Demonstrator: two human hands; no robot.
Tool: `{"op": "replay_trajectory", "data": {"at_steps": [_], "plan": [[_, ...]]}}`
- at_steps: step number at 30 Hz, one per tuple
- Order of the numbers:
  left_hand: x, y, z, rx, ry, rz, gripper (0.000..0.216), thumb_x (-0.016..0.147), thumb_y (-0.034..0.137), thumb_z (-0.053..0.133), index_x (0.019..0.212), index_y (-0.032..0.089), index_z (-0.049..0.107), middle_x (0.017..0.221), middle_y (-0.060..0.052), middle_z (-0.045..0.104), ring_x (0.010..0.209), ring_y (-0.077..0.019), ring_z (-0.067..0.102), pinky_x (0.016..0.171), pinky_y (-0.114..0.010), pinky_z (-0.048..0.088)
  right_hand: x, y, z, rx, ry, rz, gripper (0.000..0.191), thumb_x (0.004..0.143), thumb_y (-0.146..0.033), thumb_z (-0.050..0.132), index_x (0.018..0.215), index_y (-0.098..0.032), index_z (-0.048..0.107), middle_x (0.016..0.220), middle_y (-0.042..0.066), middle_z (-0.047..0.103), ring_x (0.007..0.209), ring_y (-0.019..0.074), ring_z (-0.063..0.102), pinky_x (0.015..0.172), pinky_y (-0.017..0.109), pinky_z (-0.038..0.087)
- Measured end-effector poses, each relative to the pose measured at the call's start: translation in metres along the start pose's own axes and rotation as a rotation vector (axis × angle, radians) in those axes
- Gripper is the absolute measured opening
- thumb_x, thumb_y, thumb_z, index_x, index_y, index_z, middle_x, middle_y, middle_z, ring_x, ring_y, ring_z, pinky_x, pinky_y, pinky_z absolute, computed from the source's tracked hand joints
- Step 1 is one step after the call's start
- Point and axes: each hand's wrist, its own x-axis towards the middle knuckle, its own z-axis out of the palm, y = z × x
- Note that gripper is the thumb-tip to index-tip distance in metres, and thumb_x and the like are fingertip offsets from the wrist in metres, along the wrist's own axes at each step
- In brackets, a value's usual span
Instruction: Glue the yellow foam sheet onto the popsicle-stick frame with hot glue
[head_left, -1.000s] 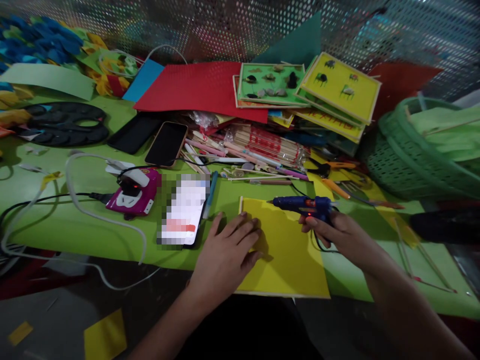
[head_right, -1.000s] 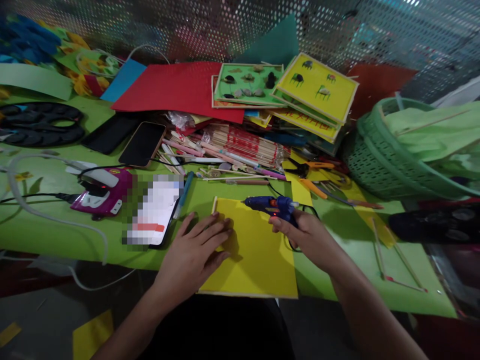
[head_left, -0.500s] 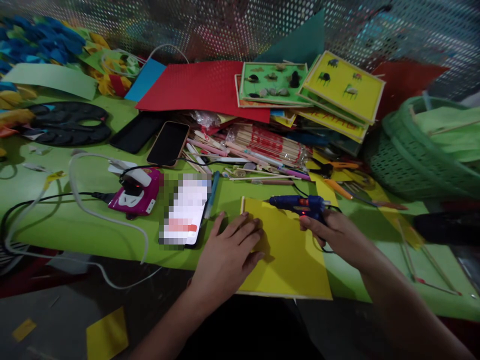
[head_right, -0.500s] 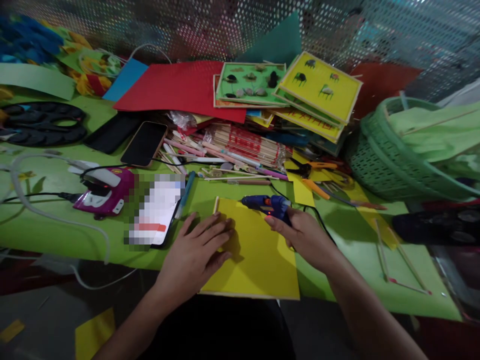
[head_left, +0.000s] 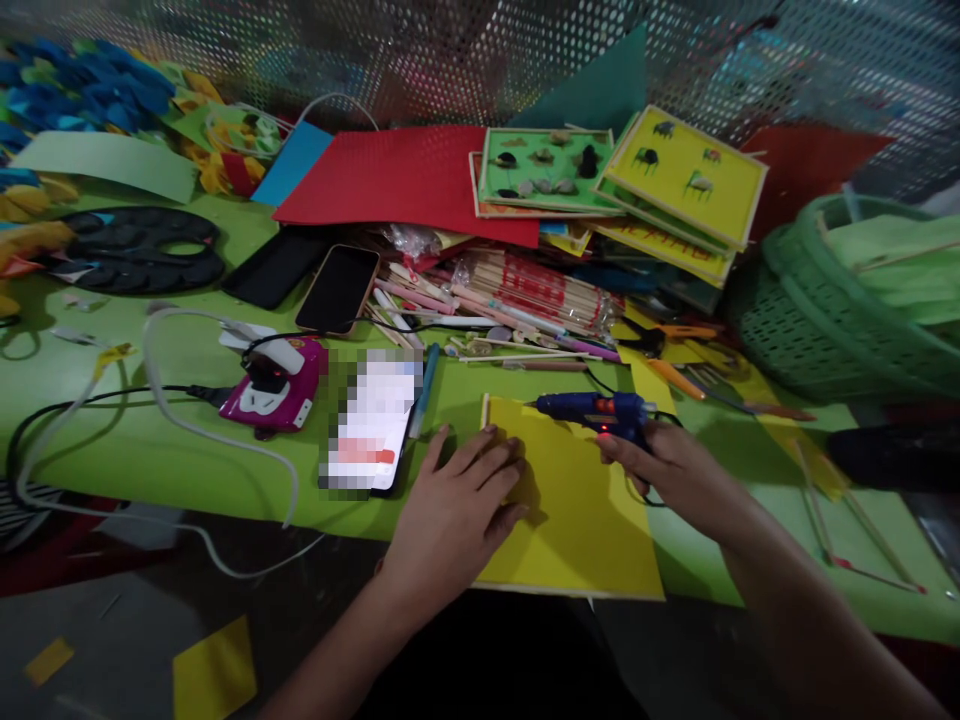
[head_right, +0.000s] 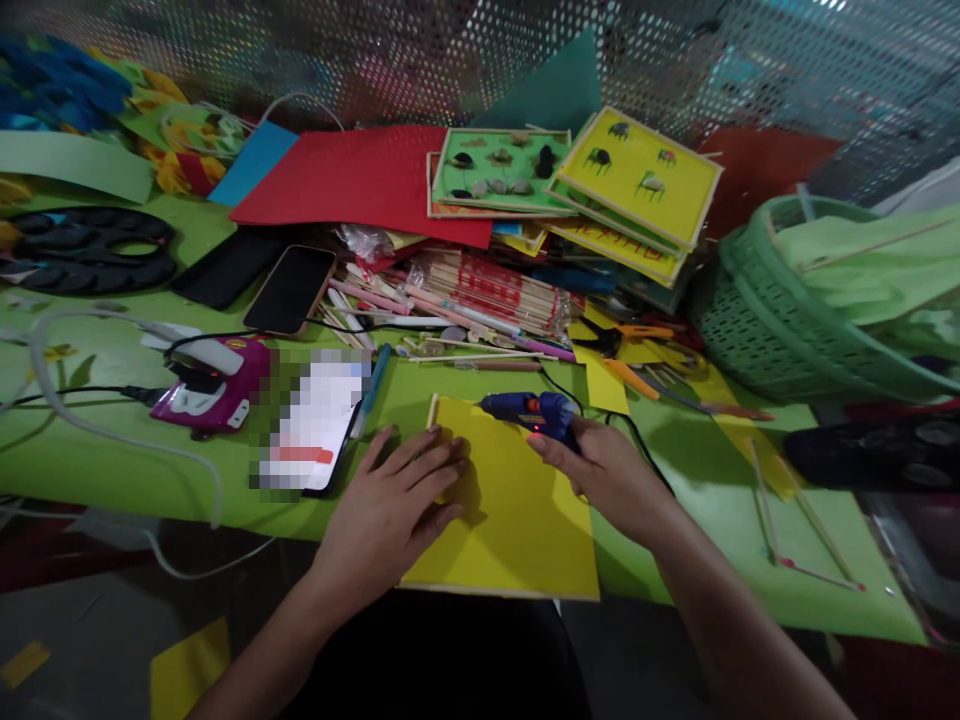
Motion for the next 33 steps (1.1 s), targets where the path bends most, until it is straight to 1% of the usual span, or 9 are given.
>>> {"op": "replay_trajectory", "data": {"at_steps": [3,7,10,16,19,24,28,31,33], "plan": [[-0.001,0.001,0.0,-0.02,0.01,-0.015,0.03,0.103,0.039,0.054,0.131,0.028,0.061,0.147,0.0,0.062,0.146,-0.0227,0.046,0.126,-0.058,0.019,-0.005,0.011,-0.005,-0.046,0.018,0.034,0.062,0.085,-0.08,0.048,0.067,-0.023,0.06,0.052,0.003,0.057,0.049,0.019,0.053,0.049,0.032,0.04],[-0.003,0.002,-0.001,-0.04,0.003,-0.005,0.033,0.104,0.043,0.051,0.134,0.03,0.059,0.149,0.001,0.061,0.147,-0.0209,0.045,0.127,-0.057,0.018,-0.007,0.027,-0.009,-0.11,0.049,0.068,0.069,0.083,-0.084,0.043,0.058,-0.023,0.061,0.047,0.005,0.052,0.044,0.0199,0.048,0.046,0.035,0.036],[-0.003,0.003,-0.003,-0.031,-0.007,-0.007,0.035,0.106,0.043,0.046,0.135,0.028,0.058,0.149,-0.001,0.06,0.148,-0.0206,0.043,0.128,-0.057,0.016,-0.003,0.027,-0.004,-0.136,0.051,0.049,0.068,0.086,-0.081,0.042,0.059,-0.023,0.065,0.049,0.007,0.055,0.047,0.0209,0.051,0.047,0.035,0.038],[-0.004,0.003,-0.005,-0.017,-0.007,0.002,0.034,0.106,0.043,0.045,0.133,0.027,0.059,0.147,-0.001,0.062,0.147,-0.0197,0.043,0.128,-0.057,0.018,0.003,0.013,0.003,-0.118,0.061,-0.023,0.073,0.079,-0.089,0.042,0.049,-0.024,0.056,0.044,0.007,0.053,0.043,0.0215,0.051,0.045,0.036,0.04],[-0.004,0.003,-0.005,0.003,-0.006,0.003,0.034,0.106,0.043,0.045,0.132,0.027,0.06,0.148,-0.001,0.061,0.147,-0.0202,0.044,0.127,-0.057,0.019,0.0,0.018,-0.001,-0.097,0.052,0.009,0.068,0.08,-0.086,0.045,0.052,-0.026,0.058,0.046,0.007,0.055,0.043,0.0229,0.053,0.043,0.037,0.041],[-0.004,0.003,-0.004,0.027,-0.004,0.003,0.034,0.105,0.044,0.047,0.133,0.028,0.059,0.148,0.001,0.061,0.147,-0.0198,0.044,0.126,-0.056,0.023,-0.004,0.03,-0.009,-0.099,0.016,0.054,0.07,0.079,-0.088,0.043,0.044,-0.027,0.048,0.045,0.008,0.052,0.043,0.0216,0.048,0.044,0.038,0.04],[-0.003,0.003,-0.003,0.002,-0.001,-0.011,0.034,0.105,0.043,0.049,0.135,0.03,0.059,0.149,0.001,0.061,0.146,-0.0202,0.045,0.127,-0.057,0.019,-0.008,0.029,-0.011,0.058,0.026,0.066,0.068,0.075,-0.09,0.047,0.054,-0.026,0.056,0.052,0.008,0.056,0.051,0.022,0.051,0.048,0.037,0.04],[-0.002,0.002,-0.003,0.022,-0.008,0.003,0.035,0.104,0.041,0.051,0.135,0.029,0.06,0.15,-0.002,0.06,0.147,-0.0231,0.045,0.127,-0.057,0.019,-0.011,0.027,-0.01,0.151,0.025,0.059,0.061,0.081,-0.082,0.053,0.078,-0.023,0.068,0.054,0.003,0.054,0.052,0.0196,0.05,0.05,0.033,0.038],[-0.001,0.001,-0.002,0.037,-0.006,0.012,0.034,0.104,0.04,0.051,0.135,0.028,0.061,0.149,-0.002,0.06,0.146,-0.0241,0.046,0.126,-0.058,0.02,-0.011,0.025,-0.01,0.171,0.015,0.046,0.058,0.083,-0.078,0.055,0.084,-0.021,0.069,0.054,0.0,0.053,0.052,0.0171,0.048,0.05,0.031,0.037]]}}
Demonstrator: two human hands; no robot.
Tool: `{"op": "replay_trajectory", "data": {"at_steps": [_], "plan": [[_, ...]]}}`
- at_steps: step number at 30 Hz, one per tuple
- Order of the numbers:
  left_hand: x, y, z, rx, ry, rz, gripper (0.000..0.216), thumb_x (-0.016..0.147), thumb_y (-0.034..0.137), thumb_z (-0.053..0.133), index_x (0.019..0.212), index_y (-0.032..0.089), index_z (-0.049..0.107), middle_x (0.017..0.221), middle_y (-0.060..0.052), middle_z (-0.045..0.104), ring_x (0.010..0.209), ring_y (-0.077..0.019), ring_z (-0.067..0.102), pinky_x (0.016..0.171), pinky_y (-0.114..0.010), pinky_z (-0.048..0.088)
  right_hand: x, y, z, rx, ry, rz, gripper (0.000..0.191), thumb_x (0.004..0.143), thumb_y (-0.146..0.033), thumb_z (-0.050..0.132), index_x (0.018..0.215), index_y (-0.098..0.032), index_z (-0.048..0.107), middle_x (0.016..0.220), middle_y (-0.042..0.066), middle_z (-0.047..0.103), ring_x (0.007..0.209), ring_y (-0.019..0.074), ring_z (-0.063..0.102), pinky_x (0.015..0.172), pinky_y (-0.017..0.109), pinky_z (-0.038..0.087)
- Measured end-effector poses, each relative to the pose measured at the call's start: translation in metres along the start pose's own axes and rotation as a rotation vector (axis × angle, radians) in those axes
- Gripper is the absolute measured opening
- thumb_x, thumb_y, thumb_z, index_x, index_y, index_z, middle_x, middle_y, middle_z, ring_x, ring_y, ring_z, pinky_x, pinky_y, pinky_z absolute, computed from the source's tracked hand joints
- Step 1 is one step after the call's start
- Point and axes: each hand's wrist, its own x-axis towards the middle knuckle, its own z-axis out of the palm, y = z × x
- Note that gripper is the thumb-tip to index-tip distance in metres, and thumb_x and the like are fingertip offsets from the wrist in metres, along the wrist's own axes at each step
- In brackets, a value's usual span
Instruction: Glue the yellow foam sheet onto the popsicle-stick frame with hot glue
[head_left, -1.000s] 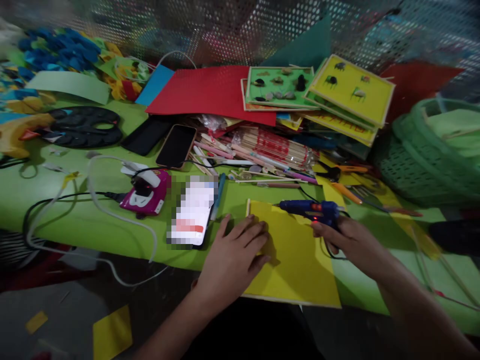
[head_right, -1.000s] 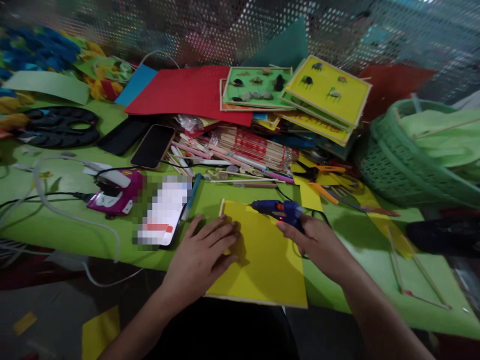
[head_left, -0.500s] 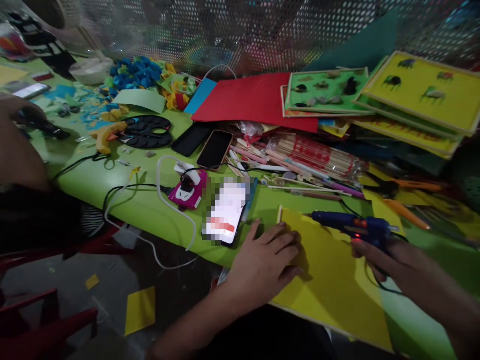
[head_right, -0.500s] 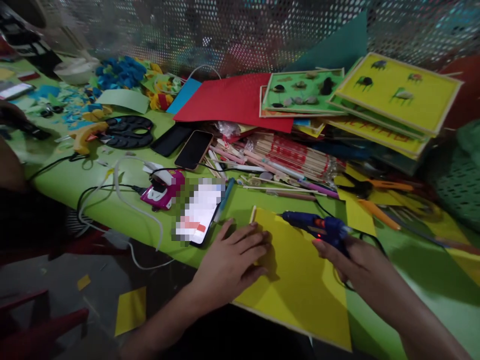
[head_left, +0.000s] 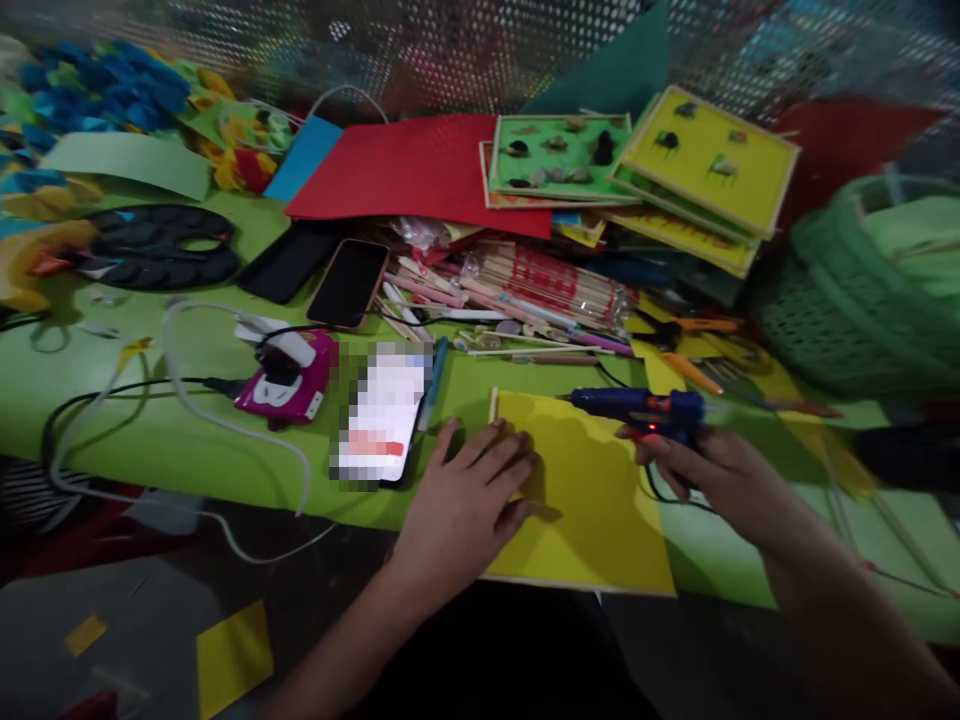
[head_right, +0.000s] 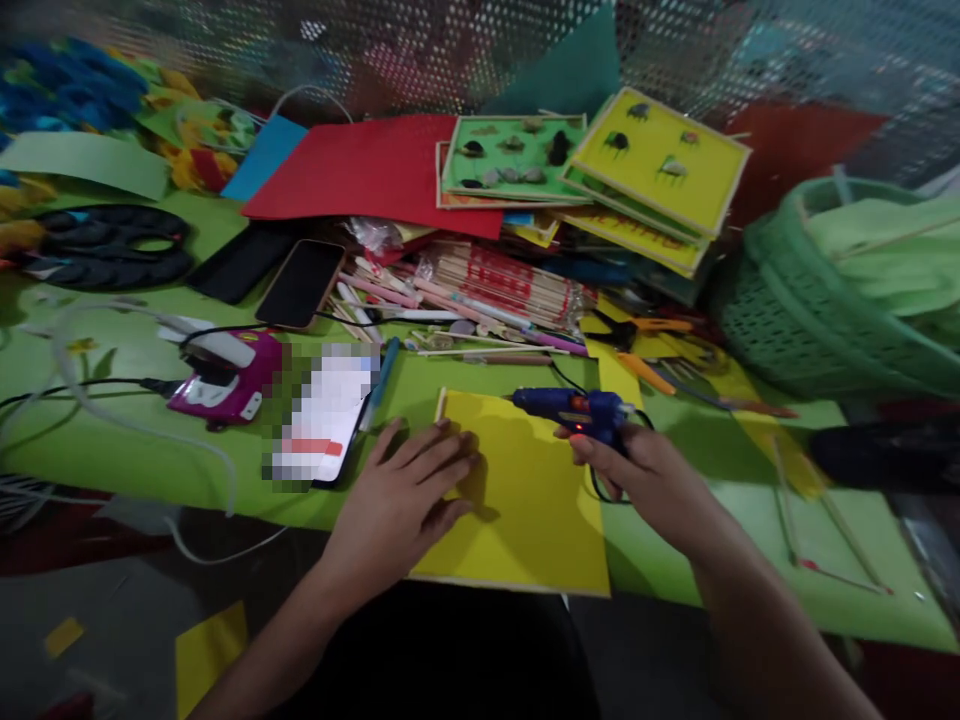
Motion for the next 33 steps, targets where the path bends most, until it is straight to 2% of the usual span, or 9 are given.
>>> {"op": "replay_trajectory", "data": {"at_steps": [5,11,17,21,29,33], "plan": [[0.002,-0.001,0.0,0.016,0.009,0.009,0.033,0.104,0.039,0.053,0.132,0.026,0.062,0.148,-0.002,0.061,0.144,-0.0255,0.048,0.124,-0.059,0.024,0.001,0.001,0.001,-0.031,0.004,-0.009,0.06,0.085,-0.078,0.054,0.082,-0.019,0.067,0.052,-0.002,0.05,0.05,0.0138,0.044,0.049,0.029,0.033],[0.003,-0.001,-0.003,0.021,0.009,0.013,0.033,0.104,0.038,0.053,0.133,0.026,0.062,0.149,-0.002,0.061,0.144,-0.0263,0.049,0.122,-0.06,0.027,0.002,0.004,0.003,-0.083,0.032,0.001,0.06,0.083,-0.08,0.055,0.077,-0.02,0.063,0.053,-0.001,0.054,0.05,0.0144,0.047,0.049,0.03,0.035],[0.003,0.0,-0.002,0.024,0.012,0.012,0.032,0.104,0.037,0.053,0.132,0.026,0.062,0.148,-0.002,0.061,0.144,-0.0261,0.049,0.124,-0.059,0.026,0.005,-0.01,0.008,-0.136,0.025,-0.012,0.059,0.082,-0.08,0.054,0.065,-0.024,0.051,0.049,-0.002,0.05,0.045,0.0132,0.045,0.046,0.03,0.034],[0.002,0.0,-0.002,0.026,0.01,0.012,0.032,0.104,0.038,0.052,0.132,0.026,0.062,0.148,-0.001,0.061,0.144,-0.0257,0.049,0.123,-0.059,0.026,0.006,-0.017,0.01,-0.14,0.009,-0.036,0.058,0.083,-0.079,0.053,0.065,-0.024,0.051,0.048,-0.002,0.05,0.044,0.0139,0.046,0.047,0.03,0.036],[0.002,-0.002,-0.001,0.015,0.0,0.011,0.033,0.104,0.038,0.052,0.134,0.028,0.06,0.149,-0.001,0.06,0.144,-0.0254,0.048,0.122,-0.06,0.027,0.0,0.002,-0.001,-0.208,0.038,-0.015,0.061,0.086,-0.079,0.049,0.062,-0.023,0.052,0.049,0.0,0.051,0.046,0.014,0.045,0.047,0.03,0.033],[0.002,-0.001,-0.002,0.012,-0.001,0.007,0.031,0.103,0.037,0.053,0.132,0.028,0.06,0.149,0.001,0.061,0.144,-0.0254,0.048,0.121,-0.061,0.027,0.002,-0.004,0.004,-0.172,0.026,-0.016,0.059,0.084,-0.079,0.052,0.062,-0.024,0.049,0.049,-0.001,0.049,0.046,0.0134,0.044,0.046,0.029,0.032]]}}
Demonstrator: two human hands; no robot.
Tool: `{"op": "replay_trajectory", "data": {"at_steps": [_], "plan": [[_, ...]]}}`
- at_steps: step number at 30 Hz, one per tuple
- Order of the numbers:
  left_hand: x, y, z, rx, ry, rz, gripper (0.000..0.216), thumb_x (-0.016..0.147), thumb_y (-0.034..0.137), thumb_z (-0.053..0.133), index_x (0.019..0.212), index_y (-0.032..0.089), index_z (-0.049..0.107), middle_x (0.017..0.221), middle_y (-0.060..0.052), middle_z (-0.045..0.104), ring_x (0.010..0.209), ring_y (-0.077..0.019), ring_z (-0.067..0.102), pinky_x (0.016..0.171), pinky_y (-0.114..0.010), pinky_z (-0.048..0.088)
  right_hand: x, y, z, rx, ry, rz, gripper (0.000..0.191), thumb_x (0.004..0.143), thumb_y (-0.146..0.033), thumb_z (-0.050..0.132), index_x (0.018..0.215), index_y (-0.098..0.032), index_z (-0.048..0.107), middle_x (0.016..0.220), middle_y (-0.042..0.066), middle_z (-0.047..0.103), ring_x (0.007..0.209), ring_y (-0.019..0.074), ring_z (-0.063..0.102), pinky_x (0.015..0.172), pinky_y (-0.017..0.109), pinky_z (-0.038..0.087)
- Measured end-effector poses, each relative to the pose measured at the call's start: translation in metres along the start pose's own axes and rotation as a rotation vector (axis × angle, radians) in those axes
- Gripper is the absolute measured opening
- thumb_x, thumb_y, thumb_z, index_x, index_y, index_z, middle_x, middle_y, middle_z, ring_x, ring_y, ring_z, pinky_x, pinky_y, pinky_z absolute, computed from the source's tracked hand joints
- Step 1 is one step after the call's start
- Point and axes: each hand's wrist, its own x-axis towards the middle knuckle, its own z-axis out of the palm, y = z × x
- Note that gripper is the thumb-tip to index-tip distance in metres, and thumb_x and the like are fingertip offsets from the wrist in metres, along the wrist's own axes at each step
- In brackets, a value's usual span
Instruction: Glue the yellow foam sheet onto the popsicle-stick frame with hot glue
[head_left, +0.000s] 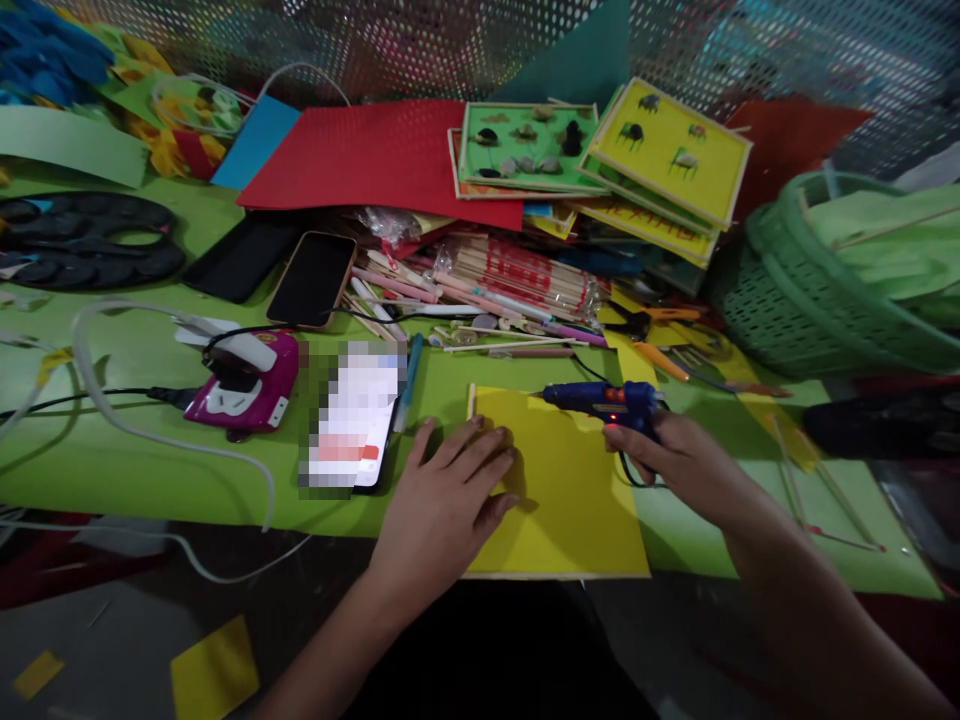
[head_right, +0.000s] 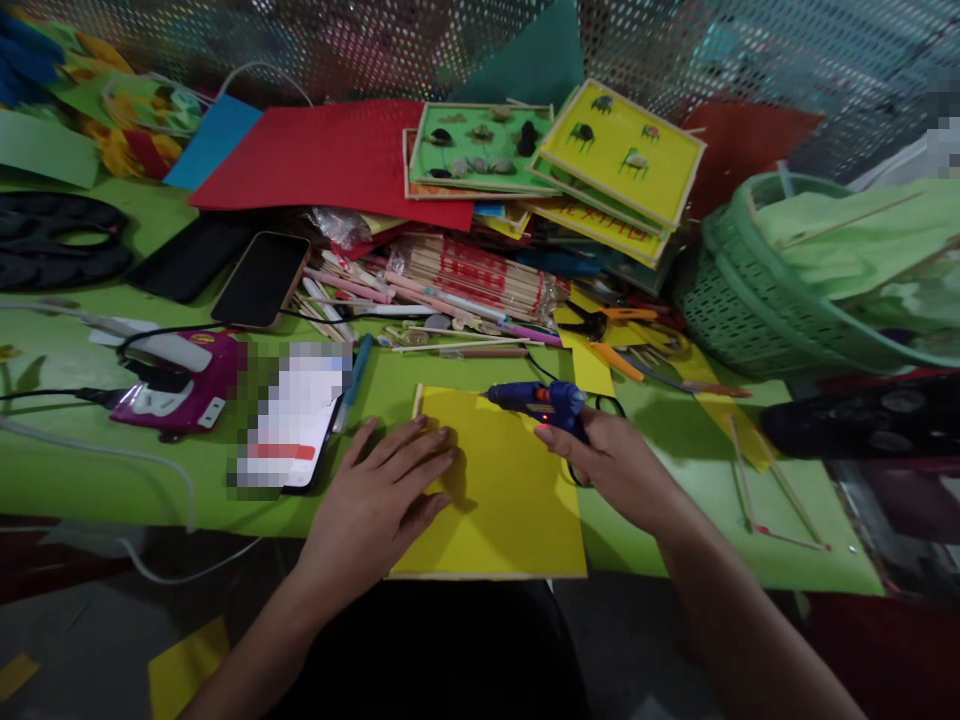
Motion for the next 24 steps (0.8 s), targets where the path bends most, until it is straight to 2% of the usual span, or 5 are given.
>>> {"op": "replay_trajectory", "data": {"at_steps": [5,10,15,19,24], "plan": [[0.0,0.001,-0.001,-0.005,0.007,-0.004,0.03,0.104,0.036,0.053,0.131,0.027,0.061,0.148,0.0,0.062,0.143,-0.0258,0.049,0.12,-0.061,0.029,0.003,-0.01,0.002,0.016,-0.012,-0.015,0.058,0.083,-0.078,0.052,0.061,-0.025,0.048,0.048,-0.002,0.047,0.044,0.0131,0.041,0.045,0.029,0.03],[0.0,0.001,-0.002,-0.026,0.009,-0.011,0.03,0.103,0.037,0.053,0.13,0.028,0.062,0.146,-0.001,0.063,0.143,-0.0265,0.049,0.121,-0.06,0.027,-0.003,0.008,-0.004,-0.016,-0.007,0.024,0.061,0.086,-0.079,0.05,0.06,-0.024,0.05,0.049,-0.001,0.048,0.047,0.0137,0.043,0.048,0.03,0.032],[-0.001,0.001,-0.004,-0.052,-0.007,-0.026,0.036,0.101,0.046,0.055,0.13,0.027,0.063,0.146,-0.003,0.063,0.143,-0.0285,0.048,0.123,-0.059,0.024,-0.006,0.018,-0.007,0.032,-0.015,0.031,0.056,0.088,-0.076,0.05,0.07,-0.023,0.057,0.051,-0.003,0.048,0.049,0.014,0.045,0.049,0.03,0.033],[-0.001,0.002,-0.006,-0.05,-0.023,-0.023,0.041,0.1,0.051,0.055,0.132,0.027,0.063,0.146,-0.004,0.062,0.145,-0.0294,0.046,0.124,-0.06,0.024,-0.005,0.013,-0.006,0.035,-0.013,0.028,0.057,0.087,-0.077,0.051,0.07,-0.023,0.057,0.05,-0.003,0.048,0.048,0.0134,0.044,0.048,0.029,0.033],[0.0,0.002,-0.007,-0.043,-0.039,0.001,0.043,0.1,0.052,0.053,0.133,0.026,0.062,0.15,-0.004,0.06,0.146,-0.0289,0.045,0.126,-0.061,0.021,-0.002,-0.004,-0.002,0.007,-0.016,-0.005,0.06,0.085,-0.077,0.052,0.059,-0.024,0.048,0.048,-0.002,0.047,0.046,0.0128,0.042,0.047,0.029,0.032]]}}
